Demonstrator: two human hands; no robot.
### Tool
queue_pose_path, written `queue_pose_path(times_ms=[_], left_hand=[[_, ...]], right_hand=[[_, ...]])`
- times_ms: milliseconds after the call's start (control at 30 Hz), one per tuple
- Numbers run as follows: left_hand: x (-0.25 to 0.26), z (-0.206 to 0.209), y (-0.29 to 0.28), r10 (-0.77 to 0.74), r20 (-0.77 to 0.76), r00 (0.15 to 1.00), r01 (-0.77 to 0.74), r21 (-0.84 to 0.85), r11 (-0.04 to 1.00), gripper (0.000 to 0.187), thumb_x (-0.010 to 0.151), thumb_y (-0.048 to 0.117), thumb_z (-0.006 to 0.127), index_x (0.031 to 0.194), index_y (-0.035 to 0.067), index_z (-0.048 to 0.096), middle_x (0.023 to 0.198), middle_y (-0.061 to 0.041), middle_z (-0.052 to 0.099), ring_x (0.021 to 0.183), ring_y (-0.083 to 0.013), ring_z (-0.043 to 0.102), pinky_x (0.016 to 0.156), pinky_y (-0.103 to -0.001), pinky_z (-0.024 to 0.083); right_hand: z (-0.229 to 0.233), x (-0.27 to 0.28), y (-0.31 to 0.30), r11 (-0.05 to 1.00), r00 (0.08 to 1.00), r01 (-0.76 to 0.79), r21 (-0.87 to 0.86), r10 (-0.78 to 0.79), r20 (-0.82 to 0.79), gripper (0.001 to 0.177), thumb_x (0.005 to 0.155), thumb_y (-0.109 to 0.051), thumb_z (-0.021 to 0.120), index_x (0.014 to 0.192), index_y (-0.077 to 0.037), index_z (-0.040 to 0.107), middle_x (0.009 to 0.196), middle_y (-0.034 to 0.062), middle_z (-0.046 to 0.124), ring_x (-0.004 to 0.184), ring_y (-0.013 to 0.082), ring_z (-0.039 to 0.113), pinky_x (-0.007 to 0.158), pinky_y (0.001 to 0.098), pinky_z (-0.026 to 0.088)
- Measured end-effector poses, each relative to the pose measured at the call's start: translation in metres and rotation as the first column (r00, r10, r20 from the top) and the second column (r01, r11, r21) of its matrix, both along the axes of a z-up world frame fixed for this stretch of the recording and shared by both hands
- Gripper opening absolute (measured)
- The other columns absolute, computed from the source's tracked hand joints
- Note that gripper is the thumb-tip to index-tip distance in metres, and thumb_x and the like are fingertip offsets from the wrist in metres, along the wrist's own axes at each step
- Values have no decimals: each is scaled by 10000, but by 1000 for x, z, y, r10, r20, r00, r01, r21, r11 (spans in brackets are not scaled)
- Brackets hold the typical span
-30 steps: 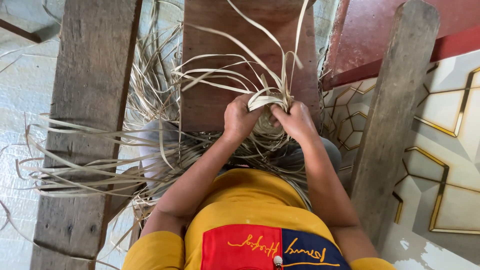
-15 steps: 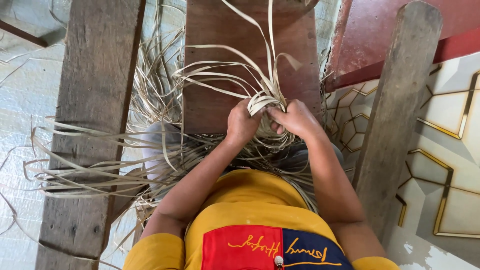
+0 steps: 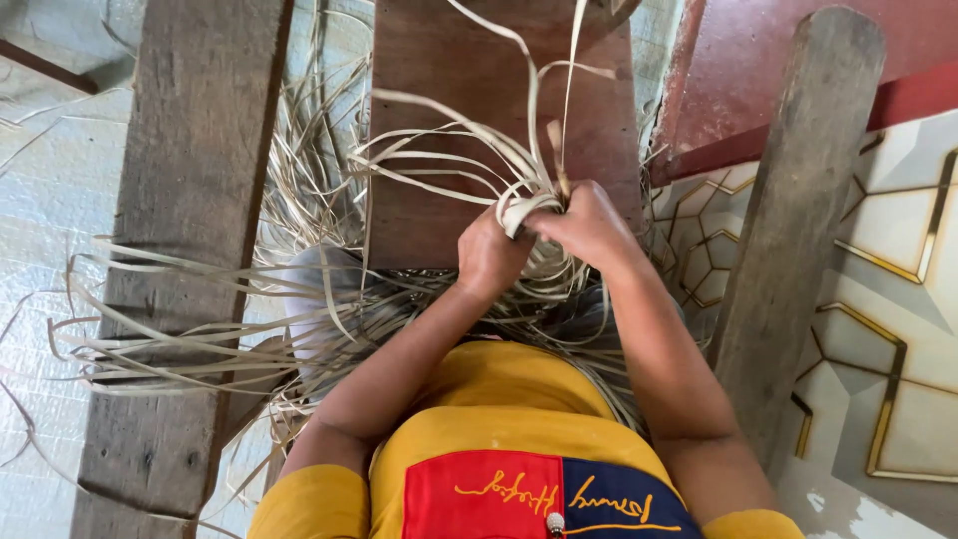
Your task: A person is weaving thin bamboo or palm strips together to create a mat or basket, using their hands to interlace the flexible material.
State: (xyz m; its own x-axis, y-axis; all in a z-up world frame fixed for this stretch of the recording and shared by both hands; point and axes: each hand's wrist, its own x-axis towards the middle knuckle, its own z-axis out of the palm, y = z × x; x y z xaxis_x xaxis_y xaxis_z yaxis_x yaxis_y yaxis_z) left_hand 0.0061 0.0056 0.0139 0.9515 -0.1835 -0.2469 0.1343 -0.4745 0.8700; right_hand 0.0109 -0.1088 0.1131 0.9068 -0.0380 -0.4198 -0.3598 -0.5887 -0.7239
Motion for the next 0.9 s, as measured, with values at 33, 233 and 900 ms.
queue_pose_path(times_ms=[33,233,900], left_hand=[[6,-2,2,6,3,1000,-6,1,1000,306,742,260,614,993,87,586,876,-138,612,905,-349,582,753,-467,481],[27,-14,3,-49,-314,948,80,88,993,337,661,479,587,858,210,637,821,-27,661,875,-273,624,742,-404,499],[43,3,12,231,2,973,-230,-79,970,230,753,306,658,891,124,636,668,-15,607,543,-145,522,465,-339,424]], right_hand=[[19,5,0,1000,1000,-6,1,6,3,248,713,-229,669,584,-23,620,495,115,568,490,232,555,528,375,458],[92,14,-24,822,862,-450,349,298,410,217,716,-198,695,663,-27,571,588,101,578,530,167,540,542,267,458],[-31,-23,11,542,840,-400,-740,539,-59,56,813,-37,585,850,-8,616,865,136,648,823,209,613,958,409,443]])
